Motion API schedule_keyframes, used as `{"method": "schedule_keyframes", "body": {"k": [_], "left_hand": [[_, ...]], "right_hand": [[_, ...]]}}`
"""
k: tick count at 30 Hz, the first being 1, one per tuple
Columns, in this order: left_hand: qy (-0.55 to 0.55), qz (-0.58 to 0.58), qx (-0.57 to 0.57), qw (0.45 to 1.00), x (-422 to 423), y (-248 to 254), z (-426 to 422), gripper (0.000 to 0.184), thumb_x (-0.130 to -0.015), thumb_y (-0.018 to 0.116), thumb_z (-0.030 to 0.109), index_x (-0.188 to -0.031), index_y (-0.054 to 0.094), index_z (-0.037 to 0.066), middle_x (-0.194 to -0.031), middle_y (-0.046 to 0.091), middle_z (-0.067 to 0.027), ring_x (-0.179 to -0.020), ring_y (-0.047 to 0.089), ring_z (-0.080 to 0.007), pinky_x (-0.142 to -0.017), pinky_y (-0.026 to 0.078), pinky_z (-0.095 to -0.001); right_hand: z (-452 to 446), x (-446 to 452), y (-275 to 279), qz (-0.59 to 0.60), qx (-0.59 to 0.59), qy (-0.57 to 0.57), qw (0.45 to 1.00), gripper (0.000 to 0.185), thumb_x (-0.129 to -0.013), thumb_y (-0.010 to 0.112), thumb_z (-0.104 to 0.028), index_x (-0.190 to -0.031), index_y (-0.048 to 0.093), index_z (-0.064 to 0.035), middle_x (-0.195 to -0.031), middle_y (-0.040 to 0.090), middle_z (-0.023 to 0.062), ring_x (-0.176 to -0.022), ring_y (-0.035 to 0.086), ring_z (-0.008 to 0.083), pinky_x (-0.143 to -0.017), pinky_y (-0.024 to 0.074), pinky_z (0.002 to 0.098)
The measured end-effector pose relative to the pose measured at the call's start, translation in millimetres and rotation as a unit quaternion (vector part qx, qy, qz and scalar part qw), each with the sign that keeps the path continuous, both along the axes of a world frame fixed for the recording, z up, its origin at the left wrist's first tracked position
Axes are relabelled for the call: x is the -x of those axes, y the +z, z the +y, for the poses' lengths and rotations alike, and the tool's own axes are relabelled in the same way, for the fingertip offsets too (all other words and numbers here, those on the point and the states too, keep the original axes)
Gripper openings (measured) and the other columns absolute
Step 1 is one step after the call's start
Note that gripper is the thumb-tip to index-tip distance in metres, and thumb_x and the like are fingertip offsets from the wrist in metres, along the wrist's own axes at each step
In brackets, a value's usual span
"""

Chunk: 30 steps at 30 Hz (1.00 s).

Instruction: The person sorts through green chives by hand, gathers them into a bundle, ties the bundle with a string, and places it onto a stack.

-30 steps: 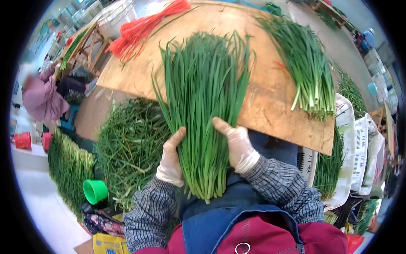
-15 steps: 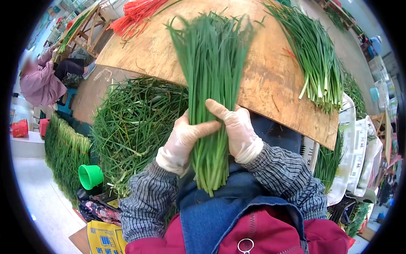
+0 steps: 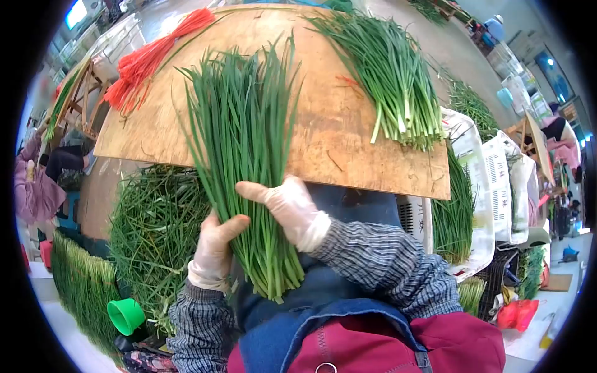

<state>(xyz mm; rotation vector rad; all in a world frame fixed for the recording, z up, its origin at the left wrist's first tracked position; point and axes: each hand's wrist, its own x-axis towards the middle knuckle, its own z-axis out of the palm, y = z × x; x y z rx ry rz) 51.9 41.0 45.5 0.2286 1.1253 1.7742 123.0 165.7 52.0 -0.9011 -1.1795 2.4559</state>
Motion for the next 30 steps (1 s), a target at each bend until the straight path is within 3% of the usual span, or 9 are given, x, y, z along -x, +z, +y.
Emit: {"method": "schedule_keyframes", "body": {"k": [2, 10, 11, 12, 14, 18, 21, 28, 30], "left_hand": [[-0.006, 0.014, 0.049, 0.999, -2, 2, 10, 0.056, -0.073, 0.069, 0.007, -0.122, 0.042, -0.001, -0.11, 0.056, -0.0101, -0.097, 0.057, -0.0199, -0.086, 0.047, -0.0303], [0.076, 0.308, -0.082, 0.945, 17, 96, 58, 0.062, -0.066, 0.071, 0.002, -0.12, 0.041, -0.003, -0.103, 0.058, -0.0114, -0.092, 0.058, -0.0196, -0.082, 0.048, -0.0299], [0.087, 0.325, -0.144, 0.931, 20, 107, 69, 0.064, -0.064, 0.071, 0.001, -0.12, 0.039, -0.004, -0.102, 0.058, -0.0124, -0.092, 0.058, -0.0205, -0.08, 0.049, -0.0301], [0.108, 0.392, -0.11, 0.907, 29, 112, 78, 0.067, -0.063, 0.072, 0.0, -0.12, 0.038, -0.005, -0.101, 0.057, -0.013, -0.091, 0.058, -0.0212, -0.079, 0.05, -0.0297], [0.123, 0.448, -0.147, 0.873, 34, 125, 95, 0.056, -0.068, 0.071, 0.003, -0.117, 0.045, -0.001, -0.103, 0.059, -0.0087, -0.092, 0.059, -0.0182, -0.083, 0.048, -0.0301], [0.083, 0.423, -0.241, 0.869, 47, 122, 121, 0.065, -0.065, 0.076, 0.002, -0.12, 0.04, 0.0, -0.106, 0.057, -0.0091, -0.095, 0.057, -0.0184, -0.082, 0.049, -0.0295], [0.068, 0.476, -0.178, 0.859, 59, 105, 138, 0.091, -0.059, 0.08, 0.005, -0.131, 0.025, 0.003, -0.112, 0.051, -0.0122, -0.105, 0.052, -0.0222, -0.086, 0.047, -0.0326], [0.016, 0.414, -0.131, 0.901, 70, 61, 148, 0.089, -0.061, 0.078, 0.003, -0.133, 0.026, 0.003, -0.119, 0.049, -0.0116, -0.11, 0.049, -0.0218, -0.092, 0.043, -0.0337], [-0.005, 0.318, -0.154, 0.935, 67, 58, 151, 0.085, -0.065, 0.076, 0.002, -0.134, 0.026, 0.004, -0.121, 0.048, -0.0111, -0.112, 0.047, -0.0217, -0.093, 0.042, -0.0336]], "right_hand": [[-10, 7, 0, -0.028, -0.013, -0.008, 0.999, 0.035, -0.076, 0.069, -0.008, -0.106, 0.055, 0.0041, -0.097, 0.063, 0.012, -0.084, 0.061, 0.0188, -0.075, 0.0501, 0.0296], [38, 27, 103, 0.289, -0.17, 0.01, 0.942, 0.041, -0.069, 0.073, -0.002, -0.106, 0.054, 0.0046, -0.096, 0.064, 0.0138, -0.082, 0.063, 0.0209, -0.076, 0.0522, 0.0317], [44, 27, 120, 0.298, -0.217, 0.006, 0.929, 0.039, -0.069, 0.073, -0.001, -0.104, 0.056, 0.0045, -0.095, 0.065, 0.0135, -0.081, 0.064, 0.0204, -0.075, 0.0527, 0.0312], [52, 28, 132, 0.307, -0.263, 0.001, 0.915, 0.037, -0.068, 0.073, -0.001, -0.102, 0.058, 0.0044, -0.093, 0.065, 0.0132, -0.08, 0.064, 0.0199, -0.074, 0.0533, 0.0307], [67, 34, 140, 0.316, -0.372, -0.026, 0.872, 0.03, -0.075, 0.072, -0.011, -0.1, 0.061, 0.001, -0.092, 0.065, 0.0081, -0.079, 0.062, 0.016, -0.073, 0.0509, 0.0255], [95, 38, 143, 0.285, -0.463, -0.067, 0.837, 0.04, -0.068, 0.077, -0.014, -0.1, 0.059, 0.0026, -0.092, 0.065, 0.0112, -0.079, 0.064, 0.0184, -0.072, 0.0518, 0.0278], [111, 41, 117, 0.245, -0.491, -0.094, 0.831, 0.05, -0.063, 0.081, -0.02, -0.101, 0.057, 0.0028, -0.093, 0.065, 0.0133, -0.082, 0.064, 0.0204, -0.074, 0.0518, 0.0301], [118, 41, 71, 0.186, -0.438, -0.085, 0.875, 0.05, -0.063, 0.078, -0.01, -0.105, 0.053, 0.0019, -0.095, 0.063, 0.01, -0.086, 0.06, 0.0165, -0.075, 0.0494, 0.0294], [112, 47, 74, 0.201, -0.431, -0.122, 0.871, 0.052, -0.064, 0.077, -0.009, -0.109, 0.052, 0.0019, -0.098, 0.063, 0.0096, -0.087, 0.059, 0.0161, -0.076, 0.0485, 0.029]]}}
